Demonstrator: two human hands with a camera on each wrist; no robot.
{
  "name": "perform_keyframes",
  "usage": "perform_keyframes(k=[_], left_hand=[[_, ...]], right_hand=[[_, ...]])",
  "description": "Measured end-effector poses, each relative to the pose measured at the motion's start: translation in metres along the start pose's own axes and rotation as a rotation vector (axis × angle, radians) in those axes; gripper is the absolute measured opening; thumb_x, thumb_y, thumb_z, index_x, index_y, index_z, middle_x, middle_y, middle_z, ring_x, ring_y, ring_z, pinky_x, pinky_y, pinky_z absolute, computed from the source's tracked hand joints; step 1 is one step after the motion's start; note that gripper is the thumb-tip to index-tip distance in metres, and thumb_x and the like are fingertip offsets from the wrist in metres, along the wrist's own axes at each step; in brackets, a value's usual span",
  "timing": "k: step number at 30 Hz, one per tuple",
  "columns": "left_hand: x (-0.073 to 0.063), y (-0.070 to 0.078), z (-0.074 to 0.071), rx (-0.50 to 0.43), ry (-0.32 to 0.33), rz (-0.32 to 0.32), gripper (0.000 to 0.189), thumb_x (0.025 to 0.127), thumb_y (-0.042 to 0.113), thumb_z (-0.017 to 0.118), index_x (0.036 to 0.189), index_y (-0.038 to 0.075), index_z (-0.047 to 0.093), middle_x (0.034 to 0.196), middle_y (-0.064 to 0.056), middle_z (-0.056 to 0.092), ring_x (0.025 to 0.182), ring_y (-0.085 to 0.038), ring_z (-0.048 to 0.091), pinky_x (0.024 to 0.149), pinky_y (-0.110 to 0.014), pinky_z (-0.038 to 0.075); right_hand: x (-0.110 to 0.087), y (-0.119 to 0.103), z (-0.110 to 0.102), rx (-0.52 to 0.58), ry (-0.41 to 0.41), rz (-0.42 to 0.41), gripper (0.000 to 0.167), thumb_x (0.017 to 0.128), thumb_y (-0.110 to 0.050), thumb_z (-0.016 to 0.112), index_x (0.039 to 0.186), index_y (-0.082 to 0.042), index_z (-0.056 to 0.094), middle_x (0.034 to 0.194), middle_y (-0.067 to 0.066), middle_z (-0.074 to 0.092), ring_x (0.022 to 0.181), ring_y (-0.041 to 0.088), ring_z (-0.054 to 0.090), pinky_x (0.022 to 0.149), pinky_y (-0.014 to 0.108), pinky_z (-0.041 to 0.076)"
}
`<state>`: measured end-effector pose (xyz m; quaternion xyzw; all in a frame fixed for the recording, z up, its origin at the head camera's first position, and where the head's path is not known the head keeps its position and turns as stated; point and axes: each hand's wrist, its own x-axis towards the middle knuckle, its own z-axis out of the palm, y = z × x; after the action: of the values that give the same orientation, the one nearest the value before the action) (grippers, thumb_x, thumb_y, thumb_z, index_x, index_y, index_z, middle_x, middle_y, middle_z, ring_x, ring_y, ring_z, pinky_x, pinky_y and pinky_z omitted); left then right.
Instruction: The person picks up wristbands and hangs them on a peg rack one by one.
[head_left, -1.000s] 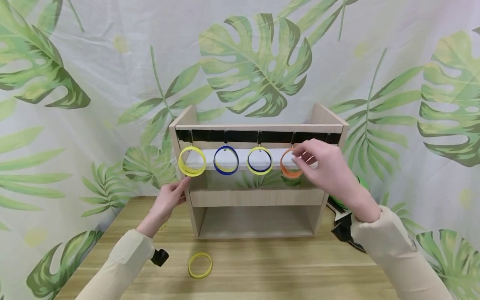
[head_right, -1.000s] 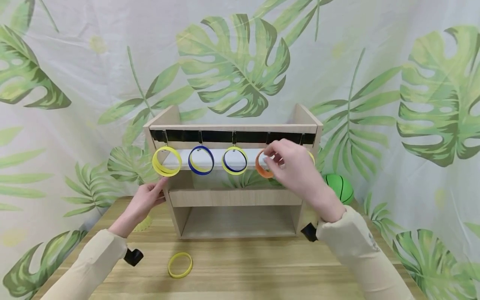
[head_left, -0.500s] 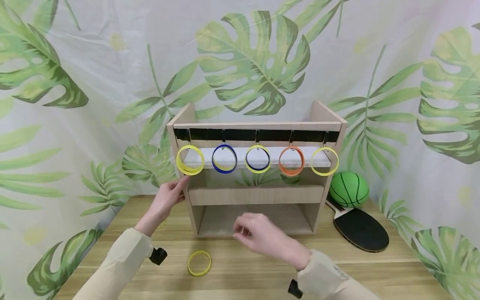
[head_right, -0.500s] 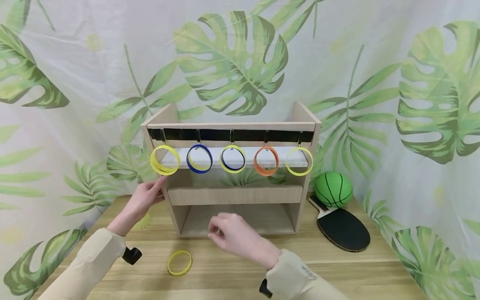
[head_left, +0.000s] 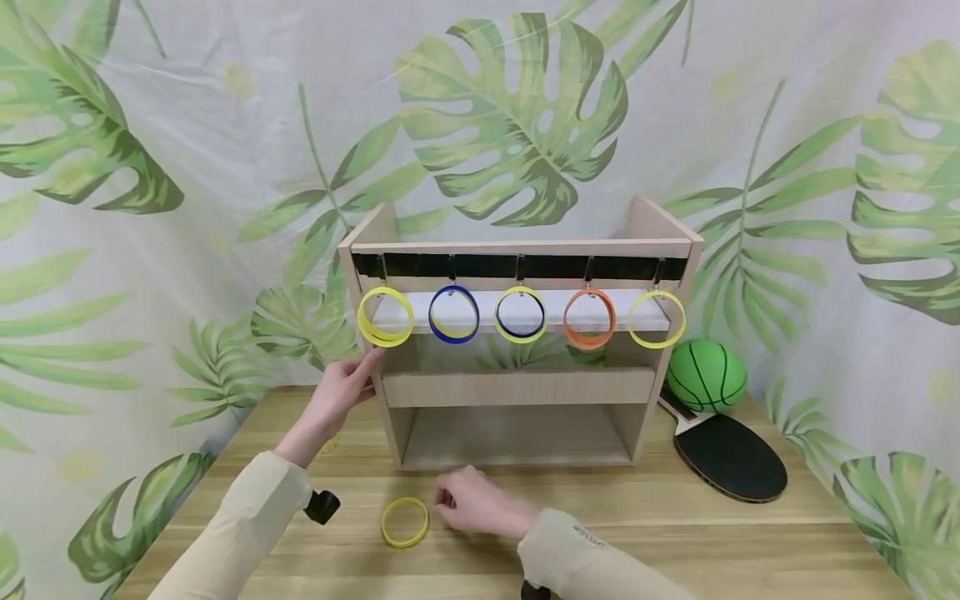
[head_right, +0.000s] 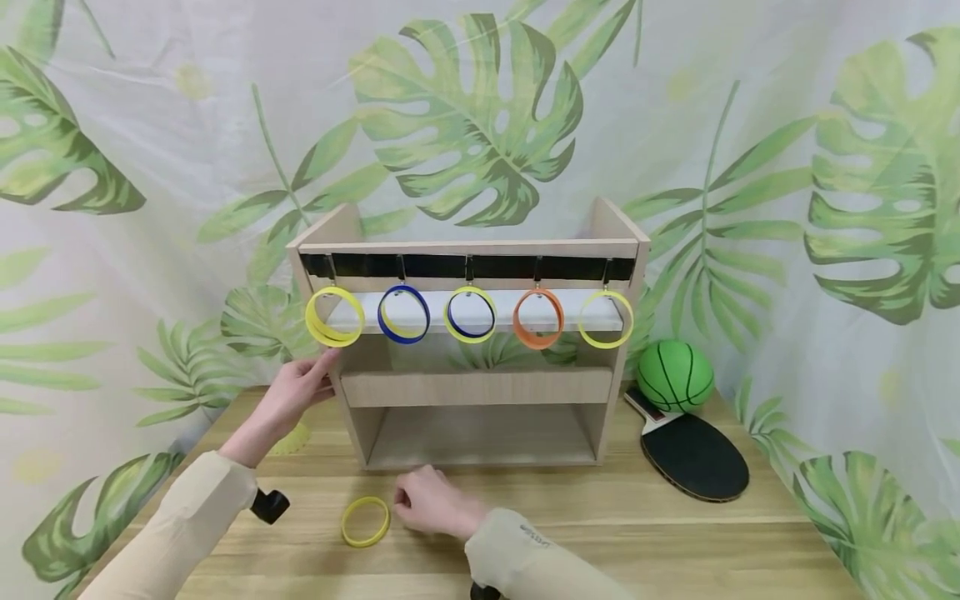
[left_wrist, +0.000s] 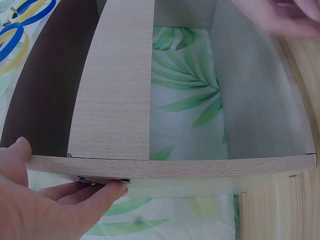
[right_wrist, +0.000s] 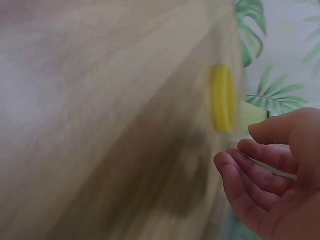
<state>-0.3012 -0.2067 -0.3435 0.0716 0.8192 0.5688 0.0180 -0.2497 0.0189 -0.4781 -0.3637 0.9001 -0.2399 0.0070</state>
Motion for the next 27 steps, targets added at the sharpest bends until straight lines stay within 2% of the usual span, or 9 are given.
perform_keyframes(k=[5, 10, 15, 20, 27], left_hand=[[0.001, 0.0, 0.001, -0.013, 0.005, -0.005, 0.073, 0.103, 0.053, 0.042, 0.148, -0.004, 0.04, 0.16, -0.021, 0.031, 0.143, -0.036, 0.04, 0.117, -0.046, 0.041], [0.0, 0.0, 0.001, -0.009, 0.008, -0.009, 0.072, 0.103, 0.053, 0.042, 0.146, -0.005, 0.042, 0.159, -0.022, 0.033, 0.142, -0.036, 0.041, 0.116, -0.045, 0.041], [0.001, -0.002, 0.001, -0.006, 0.015, -0.008, 0.072, 0.103, 0.053, 0.042, 0.143, -0.007, 0.046, 0.158, -0.021, 0.035, 0.142, -0.035, 0.042, 0.116, -0.044, 0.042], [0.002, -0.003, 0.002, -0.01, 0.015, -0.005, 0.072, 0.103, 0.052, 0.042, 0.145, -0.006, 0.043, 0.158, -0.021, 0.035, 0.142, -0.035, 0.042, 0.115, -0.044, 0.042], [0.001, -0.004, 0.0, 0.006, 0.013, 0.001, 0.073, 0.103, 0.054, 0.041, 0.146, -0.004, 0.043, 0.16, -0.02, 0.033, 0.142, -0.033, 0.041, 0.116, -0.045, 0.042]], right_hand=[[0.012, -0.002, 0.013, -0.009, -0.001, 0.053, 0.008, 0.092, -0.017, 0.068, 0.085, -0.014, 0.07, 0.07, -0.011, 0.061, 0.058, -0.005, 0.047, 0.052, 0.006, 0.041], [0.018, -0.007, 0.02, -0.002, 0.005, 0.091, 0.012, 0.089, -0.022, 0.073, 0.079, -0.015, 0.071, 0.065, -0.011, 0.06, 0.055, -0.004, 0.046, 0.05, 0.007, 0.04], [0.019, -0.01, 0.022, -0.009, -0.013, 0.102, 0.009, 0.085, -0.014, 0.075, 0.078, -0.013, 0.069, 0.066, -0.009, 0.06, 0.055, -0.003, 0.045, 0.049, 0.007, 0.04], [0.015, -0.011, 0.015, -0.019, 0.007, 0.064, 0.011, 0.079, -0.001, 0.07, 0.079, -0.012, 0.068, 0.07, -0.007, 0.062, 0.06, -0.003, 0.044, 0.053, 0.006, 0.04], [0.0, -0.005, -0.01, 0.008, 0.088, -0.018, 0.01, 0.082, 0.0, 0.068, 0.083, -0.009, 0.07, 0.077, -0.002, 0.072, 0.065, -0.005, 0.054, 0.059, 0.001, 0.044]])
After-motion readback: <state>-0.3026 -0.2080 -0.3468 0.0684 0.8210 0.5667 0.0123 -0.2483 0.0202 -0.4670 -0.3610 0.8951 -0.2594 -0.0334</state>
